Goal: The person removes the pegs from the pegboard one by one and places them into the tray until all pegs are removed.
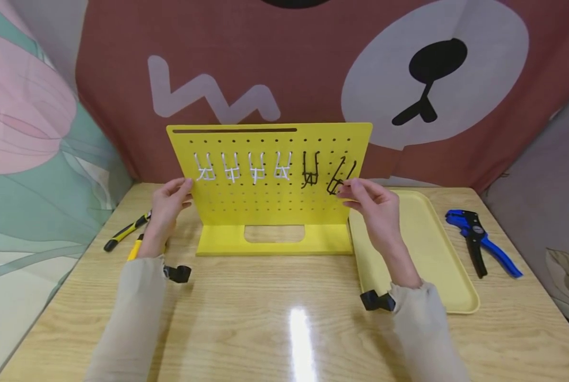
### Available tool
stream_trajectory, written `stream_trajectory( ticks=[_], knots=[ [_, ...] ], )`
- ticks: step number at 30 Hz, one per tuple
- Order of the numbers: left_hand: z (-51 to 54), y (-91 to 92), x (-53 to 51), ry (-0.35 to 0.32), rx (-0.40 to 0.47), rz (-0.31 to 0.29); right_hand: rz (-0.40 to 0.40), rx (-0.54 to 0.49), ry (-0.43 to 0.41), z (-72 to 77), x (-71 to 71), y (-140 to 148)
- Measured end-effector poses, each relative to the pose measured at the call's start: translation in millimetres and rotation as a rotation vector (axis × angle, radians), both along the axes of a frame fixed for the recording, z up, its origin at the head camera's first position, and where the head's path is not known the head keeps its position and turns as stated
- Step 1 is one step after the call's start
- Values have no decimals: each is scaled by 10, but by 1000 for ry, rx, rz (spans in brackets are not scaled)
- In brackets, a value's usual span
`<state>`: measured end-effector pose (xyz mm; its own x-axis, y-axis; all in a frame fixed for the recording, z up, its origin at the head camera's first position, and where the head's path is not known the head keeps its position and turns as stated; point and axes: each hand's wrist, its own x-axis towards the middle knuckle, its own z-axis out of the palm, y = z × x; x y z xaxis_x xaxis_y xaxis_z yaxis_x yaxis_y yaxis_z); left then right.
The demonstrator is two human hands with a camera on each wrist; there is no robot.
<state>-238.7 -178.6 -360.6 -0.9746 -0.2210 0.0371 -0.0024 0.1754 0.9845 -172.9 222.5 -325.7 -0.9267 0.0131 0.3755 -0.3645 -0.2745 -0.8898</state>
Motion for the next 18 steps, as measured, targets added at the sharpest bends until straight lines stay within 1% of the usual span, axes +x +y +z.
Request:
stream_trajectory(
  ticks=[1, 5, 10, 13, 18],
  knots=[
    [5, 5, 2, -2, 3, 0, -2, 8, -6, 1, 10, 22],
    [17, 13, 8, -8, 3, 3, 33, 21, -41, -40, 37, 137],
    [19, 20, 13, -10, -2, 19, 92, 60, -99, -118, 60, 308],
    [29, 33, 21, -8, -2, 17, 127, 78, -129, -154, 68, 414],
    [33, 26, 22, -6, -2, 0, 134, 130, -173, -185, 42, 573]
  ],
)
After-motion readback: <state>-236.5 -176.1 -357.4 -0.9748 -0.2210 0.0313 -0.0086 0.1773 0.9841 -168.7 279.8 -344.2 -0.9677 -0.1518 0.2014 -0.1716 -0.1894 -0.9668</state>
